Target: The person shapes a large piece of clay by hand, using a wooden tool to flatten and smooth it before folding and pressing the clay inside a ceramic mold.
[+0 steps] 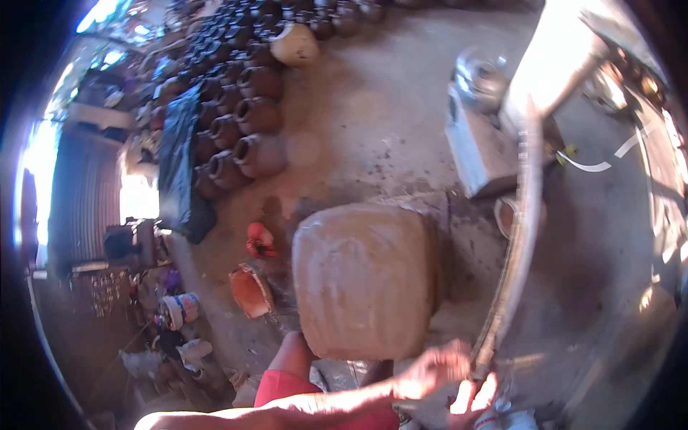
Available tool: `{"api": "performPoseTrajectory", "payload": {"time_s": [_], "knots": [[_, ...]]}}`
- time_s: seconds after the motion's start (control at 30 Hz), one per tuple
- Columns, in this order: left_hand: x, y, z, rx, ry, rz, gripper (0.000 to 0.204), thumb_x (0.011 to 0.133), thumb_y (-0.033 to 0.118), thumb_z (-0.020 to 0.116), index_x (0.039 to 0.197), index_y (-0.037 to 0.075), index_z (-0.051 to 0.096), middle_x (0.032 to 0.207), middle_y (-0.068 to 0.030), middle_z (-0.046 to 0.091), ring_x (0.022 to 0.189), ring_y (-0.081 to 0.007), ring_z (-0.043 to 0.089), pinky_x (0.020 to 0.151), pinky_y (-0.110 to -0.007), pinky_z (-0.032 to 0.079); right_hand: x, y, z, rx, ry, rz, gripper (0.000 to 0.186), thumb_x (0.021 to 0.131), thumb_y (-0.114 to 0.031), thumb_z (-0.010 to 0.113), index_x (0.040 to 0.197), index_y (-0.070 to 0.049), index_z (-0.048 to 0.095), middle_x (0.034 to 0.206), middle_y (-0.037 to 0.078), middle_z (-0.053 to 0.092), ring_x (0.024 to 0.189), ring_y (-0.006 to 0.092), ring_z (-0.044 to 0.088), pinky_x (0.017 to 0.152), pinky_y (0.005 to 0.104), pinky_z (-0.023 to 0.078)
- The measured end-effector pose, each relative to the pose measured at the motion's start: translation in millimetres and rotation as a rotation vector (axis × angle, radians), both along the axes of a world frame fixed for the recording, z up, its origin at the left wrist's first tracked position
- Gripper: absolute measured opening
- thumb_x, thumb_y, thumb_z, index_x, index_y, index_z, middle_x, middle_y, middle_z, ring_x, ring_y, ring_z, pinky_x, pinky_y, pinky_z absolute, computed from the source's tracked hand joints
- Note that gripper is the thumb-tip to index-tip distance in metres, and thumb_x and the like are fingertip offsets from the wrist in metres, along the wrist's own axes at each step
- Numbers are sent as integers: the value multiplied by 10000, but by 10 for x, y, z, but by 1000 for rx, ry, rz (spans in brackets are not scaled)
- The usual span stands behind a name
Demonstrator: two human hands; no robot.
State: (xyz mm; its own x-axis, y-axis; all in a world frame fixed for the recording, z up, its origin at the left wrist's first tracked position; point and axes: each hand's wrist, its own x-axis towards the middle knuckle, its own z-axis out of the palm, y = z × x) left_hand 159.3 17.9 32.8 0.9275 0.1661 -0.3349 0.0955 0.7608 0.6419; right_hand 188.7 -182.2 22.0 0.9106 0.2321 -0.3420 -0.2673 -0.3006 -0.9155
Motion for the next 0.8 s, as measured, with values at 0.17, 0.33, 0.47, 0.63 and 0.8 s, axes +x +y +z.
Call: {"api": "performPoseTrajectory", "payload": {"time_s": [0.17,0.33,0.47,0.63,0.8], "knots": [[-595,-908,-533,-659,-657,119,718,1003,399,688,1595,111,401,1602,-162,445,1503,-305,377,1235,-503,278,344,75,-153,-577,-850,296,491,1036,-293,629,1366,64,564,1313,284,616,1162,451,624,1013,497,522],[-467,1038,765,385,71,-93,774,1017,417,662,1632,101,314,1668,-201,303,1496,-373,365,1169,-480,388,577,944,544,-390,-305,310,407,1001,-362,627,1284,-69,649,1152,266,665,1002,439,657,937,517,535],[-626,2686,992,1411,-77,255,767,711,163,915,1412,127,604,1421,-218,567,1362,-441,507,1115,-555,419,1148,1252,914,-645,-999,782,539,790,-108,814,1276,-33,594,1141,188,637,975,377,630,821,521,491],[-1450,3993,991,1963,418,-224,808,613,161,852,1391,168,631,1295,-94,623,1223,-358,583,1046,-526,454,1547,2462,1055,-536,-917,1196,515,557,-74,810,1041,-82,636,920,136,612,814,367,630,658,489,505],[-2034,4043,198,1758,549,-184,578,590,83,788,1150,107,646,1030,-91,554,999,-339,554,834,-476,432,1722,3383,632,-528,-892,1256,336,569,-10,738,817,-44,513,797,122,535,708,361,570,625,466,463]]}}
